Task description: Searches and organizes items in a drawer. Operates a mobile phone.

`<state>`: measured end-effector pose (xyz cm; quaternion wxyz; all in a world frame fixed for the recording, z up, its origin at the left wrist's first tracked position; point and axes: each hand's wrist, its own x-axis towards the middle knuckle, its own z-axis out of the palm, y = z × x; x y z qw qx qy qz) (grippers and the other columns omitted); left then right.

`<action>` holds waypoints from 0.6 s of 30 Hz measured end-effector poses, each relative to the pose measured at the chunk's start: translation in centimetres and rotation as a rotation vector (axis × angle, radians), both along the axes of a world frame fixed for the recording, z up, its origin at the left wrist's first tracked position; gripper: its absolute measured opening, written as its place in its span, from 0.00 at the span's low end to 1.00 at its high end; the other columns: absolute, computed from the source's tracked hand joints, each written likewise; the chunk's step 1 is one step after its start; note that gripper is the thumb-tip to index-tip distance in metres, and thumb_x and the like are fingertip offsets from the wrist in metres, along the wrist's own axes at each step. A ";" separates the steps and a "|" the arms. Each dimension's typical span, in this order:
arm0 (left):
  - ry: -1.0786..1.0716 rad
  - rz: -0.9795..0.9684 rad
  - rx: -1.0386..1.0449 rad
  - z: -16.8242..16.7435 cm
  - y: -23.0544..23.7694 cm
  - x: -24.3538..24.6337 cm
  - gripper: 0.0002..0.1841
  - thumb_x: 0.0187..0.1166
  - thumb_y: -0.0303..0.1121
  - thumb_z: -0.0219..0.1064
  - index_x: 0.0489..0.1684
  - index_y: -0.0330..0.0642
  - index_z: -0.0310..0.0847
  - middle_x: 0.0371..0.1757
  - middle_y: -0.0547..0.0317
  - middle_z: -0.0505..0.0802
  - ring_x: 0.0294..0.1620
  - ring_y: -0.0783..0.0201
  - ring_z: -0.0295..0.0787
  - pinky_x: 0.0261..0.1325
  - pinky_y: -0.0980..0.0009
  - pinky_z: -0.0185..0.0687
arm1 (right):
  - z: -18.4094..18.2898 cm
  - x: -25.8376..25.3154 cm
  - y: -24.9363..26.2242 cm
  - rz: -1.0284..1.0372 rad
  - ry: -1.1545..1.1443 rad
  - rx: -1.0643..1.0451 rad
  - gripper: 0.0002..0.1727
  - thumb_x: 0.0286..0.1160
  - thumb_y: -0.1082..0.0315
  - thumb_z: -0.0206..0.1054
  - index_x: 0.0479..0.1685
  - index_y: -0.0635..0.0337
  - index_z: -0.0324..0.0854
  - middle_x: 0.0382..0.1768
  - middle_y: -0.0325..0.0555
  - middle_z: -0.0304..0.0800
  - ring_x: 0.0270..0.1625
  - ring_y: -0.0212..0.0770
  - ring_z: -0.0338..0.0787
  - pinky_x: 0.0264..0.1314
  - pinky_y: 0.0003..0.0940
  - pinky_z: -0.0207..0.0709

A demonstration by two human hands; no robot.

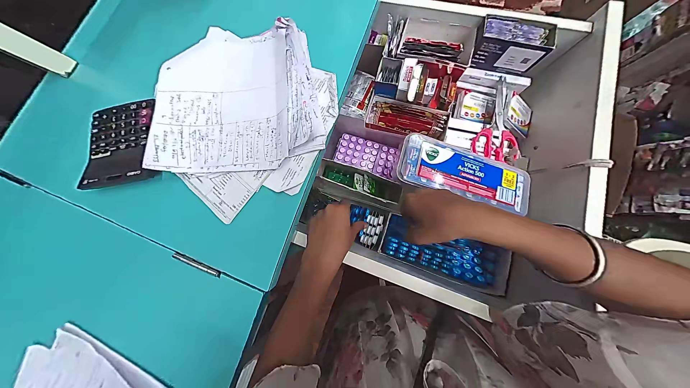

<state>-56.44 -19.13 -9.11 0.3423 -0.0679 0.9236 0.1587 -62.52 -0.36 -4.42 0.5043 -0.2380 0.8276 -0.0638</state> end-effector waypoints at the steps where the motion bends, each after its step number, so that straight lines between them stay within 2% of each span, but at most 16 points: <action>1: -0.002 0.013 0.008 -0.1 -0.1 0.0 0.30 0.79 0.51 0.71 0.73 0.40 0.80 0.59 0.39 0.92 0.62 0.38 0.88 0.65 0.35 0.78 | -0.3 0.1 -0.2 0.008 0.009 0.000 0.16 0.71 0.56 0.73 0.29 0.62 0.82 0.29 0.53 0.82 0.37 0.55 0.84 0.37 0.59 0.72; 6: 0.015 0.046 0.022 0.1 -0.2 0.4 0.26 0.83 0.45 0.68 0.77 0.43 0.78 0.61 0.38 0.91 0.63 0.37 0.87 0.66 0.34 0.76 | 1.5 1.5 -0.5 0.067 0.150 0.115 0.14 0.82 0.60 0.64 0.46 0.63 0.85 0.45 0.62 0.89 0.53 0.65 0.88 0.49 0.65 0.76; 9: 0.148 -0.011 0.073 -0.1 0.2 0.7 0.24 0.79 0.36 0.72 0.75 0.46 0.79 0.67 0.34 0.85 0.66 0.35 0.85 0.64 0.38 0.80 | 2.3 2.8 0.5 0.033 0.282 0.109 0.15 0.85 0.59 0.63 0.53 0.63 0.85 0.46 0.63 0.90 0.53 0.66 0.90 0.49 0.64 0.78; 11: 0.257 -0.099 0.146 -0.5 0.4 1.2 0.20 0.75 0.29 0.73 0.67 0.46 0.86 0.66 0.31 0.82 0.64 0.35 0.84 0.62 0.43 0.84 | 2.2 3.6 1.1 0.011 0.345 0.074 0.18 0.84 0.55 0.64 0.56 0.62 0.83 0.42 0.63 0.90 0.49 0.67 0.90 0.46 0.63 0.78; 12: 0.270 -0.137 0.168 -0.7 0.7 1.5 0.16 0.74 0.30 0.74 0.61 0.44 0.89 0.66 0.30 0.82 0.64 0.35 0.84 0.62 0.44 0.84 | 2.1 3.8 1.5 0.001 0.345 0.049 0.21 0.84 0.52 0.64 0.58 0.62 0.82 0.41 0.63 0.90 0.48 0.67 0.90 0.46 0.63 0.78; 13: 0.229 -0.165 0.162 -0.6 1.1 1.6 0.14 0.76 0.35 0.74 0.57 0.43 0.91 0.66 0.31 0.82 0.66 0.36 0.83 0.64 0.44 0.82 | 2.0 4.0 1.8 -0.009 0.336 0.030 0.23 0.85 0.50 0.63 0.60 0.61 0.81 0.42 0.63 0.90 0.48 0.67 0.90 0.46 0.63 0.78; 16: 0.113 -0.214 0.049 -0.1 2.5 1.1 0.23 0.75 0.49 0.74 0.55 0.38 0.90 0.69 0.34 0.82 0.71 0.38 0.80 0.67 0.45 0.80 | 1.4 4.4 3.3 -0.069 0.386 -0.059 0.24 0.84 0.46 0.63 0.58 0.59 0.84 0.38 0.60 0.91 0.45 0.66 0.91 0.44 0.64 0.78; 18: 0.084 -0.222 -0.023 0.3 3.5 0.8 0.26 0.73 0.49 0.76 0.56 0.33 0.88 0.70 0.33 0.82 0.72 0.36 0.79 0.66 0.42 0.79 | 1.1 4.7 4.4 -0.112 0.443 -0.118 0.23 0.83 0.46 0.64 0.53 0.59 0.86 0.33 0.58 0.90 0.41 0.64 0.91 0.40 0.63 0.78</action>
